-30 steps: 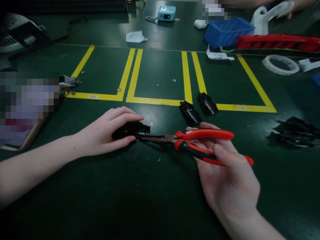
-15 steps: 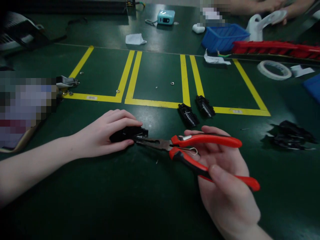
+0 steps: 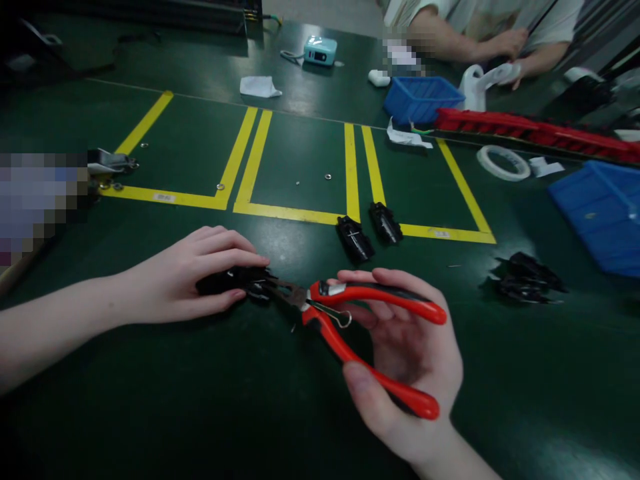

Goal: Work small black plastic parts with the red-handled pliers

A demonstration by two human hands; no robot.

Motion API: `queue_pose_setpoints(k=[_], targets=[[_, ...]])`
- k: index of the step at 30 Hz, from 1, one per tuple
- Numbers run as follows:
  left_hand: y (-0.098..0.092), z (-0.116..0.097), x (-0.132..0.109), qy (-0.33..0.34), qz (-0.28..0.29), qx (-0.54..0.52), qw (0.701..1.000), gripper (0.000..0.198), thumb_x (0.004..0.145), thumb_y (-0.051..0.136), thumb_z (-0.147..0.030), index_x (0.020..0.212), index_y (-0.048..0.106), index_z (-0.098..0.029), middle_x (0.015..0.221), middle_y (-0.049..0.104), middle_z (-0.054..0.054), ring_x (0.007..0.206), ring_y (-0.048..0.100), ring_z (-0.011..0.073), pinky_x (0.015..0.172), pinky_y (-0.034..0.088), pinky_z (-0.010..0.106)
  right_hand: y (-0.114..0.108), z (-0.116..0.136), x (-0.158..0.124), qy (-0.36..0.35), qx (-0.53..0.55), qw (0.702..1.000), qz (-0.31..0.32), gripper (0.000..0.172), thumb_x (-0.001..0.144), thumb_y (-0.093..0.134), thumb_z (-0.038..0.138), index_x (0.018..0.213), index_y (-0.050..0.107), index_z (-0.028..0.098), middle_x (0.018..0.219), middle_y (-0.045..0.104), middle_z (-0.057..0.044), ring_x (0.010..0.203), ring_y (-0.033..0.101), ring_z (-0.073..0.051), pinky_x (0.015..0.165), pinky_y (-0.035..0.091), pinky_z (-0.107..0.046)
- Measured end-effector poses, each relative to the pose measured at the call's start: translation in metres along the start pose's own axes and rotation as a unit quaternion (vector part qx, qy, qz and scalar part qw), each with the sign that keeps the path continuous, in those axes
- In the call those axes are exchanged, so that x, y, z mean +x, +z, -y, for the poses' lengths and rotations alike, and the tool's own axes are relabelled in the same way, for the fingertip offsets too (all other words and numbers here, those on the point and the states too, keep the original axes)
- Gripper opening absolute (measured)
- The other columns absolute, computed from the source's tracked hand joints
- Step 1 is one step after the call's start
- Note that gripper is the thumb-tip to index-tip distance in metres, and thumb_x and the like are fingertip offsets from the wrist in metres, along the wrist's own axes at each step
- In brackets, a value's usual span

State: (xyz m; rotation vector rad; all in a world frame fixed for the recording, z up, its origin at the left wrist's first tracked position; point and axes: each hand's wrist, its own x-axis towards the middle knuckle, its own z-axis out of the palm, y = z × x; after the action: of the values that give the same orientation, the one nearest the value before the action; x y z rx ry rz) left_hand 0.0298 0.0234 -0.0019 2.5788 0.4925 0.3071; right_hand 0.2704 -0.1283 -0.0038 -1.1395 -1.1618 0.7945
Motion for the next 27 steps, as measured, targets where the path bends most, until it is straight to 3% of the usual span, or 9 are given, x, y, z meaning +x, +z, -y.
queue_pose_setpoints(k=[5, 20, 27], targets=[[0.0016, 0.0005, -0.001, 0.0, -0.01, -0.003, 1.0, 0.037, 0.094, 0.054, -0.026, 0.131, 0.055, -0.024, 0.12, 0.061, 0.006, 0.107, 0.056, 0.0226, 0.09, 0.045, 0.036, -0.0001, 0.0012, 0.0001, 0.002, -0.015, 1.0, 0.009, 0.048, 0.081, 0.072, 0.028, 0.127, 0.057, 0.028, 0.122, 0.066, -0.007, 0.108, 0.067, -0.024, 0.095, 0.059, -0.045], [0.0016, -0.0008, -0.0008, 0.011, -0.012, -0.015, 1.0, 0.037, 0.093, 0.058, -0.028, 0.129, 0.055, -0.022, 0.123, 0.059, 0.006, 0.109, 0.056, 0.0219, 0.089, 0.045, 0.035, -0.0049, 0.0021, 0.0057, 0.054, 0.016, 0.998, -0.039, 0.04, 0.08, 0.074, 0.037, 0.118, 0.063, 0.03, 0.112, 0.072, -0.002, 0.101, 0.071, -0.021, 0.092, 0.06, -0.035], [0.0007, -0.0004, -0.0008, 0.012, 0.001, -0.013, 1.0, 0.034, 0.094, 0.058, -0.027, 0.128, 0.056, -0.022, 0.121, 0.059, 0.005, 0.108, 0.056, 0.0209, 0.089, 0.045, 0.035, -0.0075, -0.0037, 0.0045, 0.073, 0.02, 0.997, -0.028, 0.046, 0.079, 0.075, 0.037, 0.122, 0.062, 0.029, 0.114, 0.072, -0.003, 0.102, 0.071, -0.02, 0.09, 0.06, -0.032]])
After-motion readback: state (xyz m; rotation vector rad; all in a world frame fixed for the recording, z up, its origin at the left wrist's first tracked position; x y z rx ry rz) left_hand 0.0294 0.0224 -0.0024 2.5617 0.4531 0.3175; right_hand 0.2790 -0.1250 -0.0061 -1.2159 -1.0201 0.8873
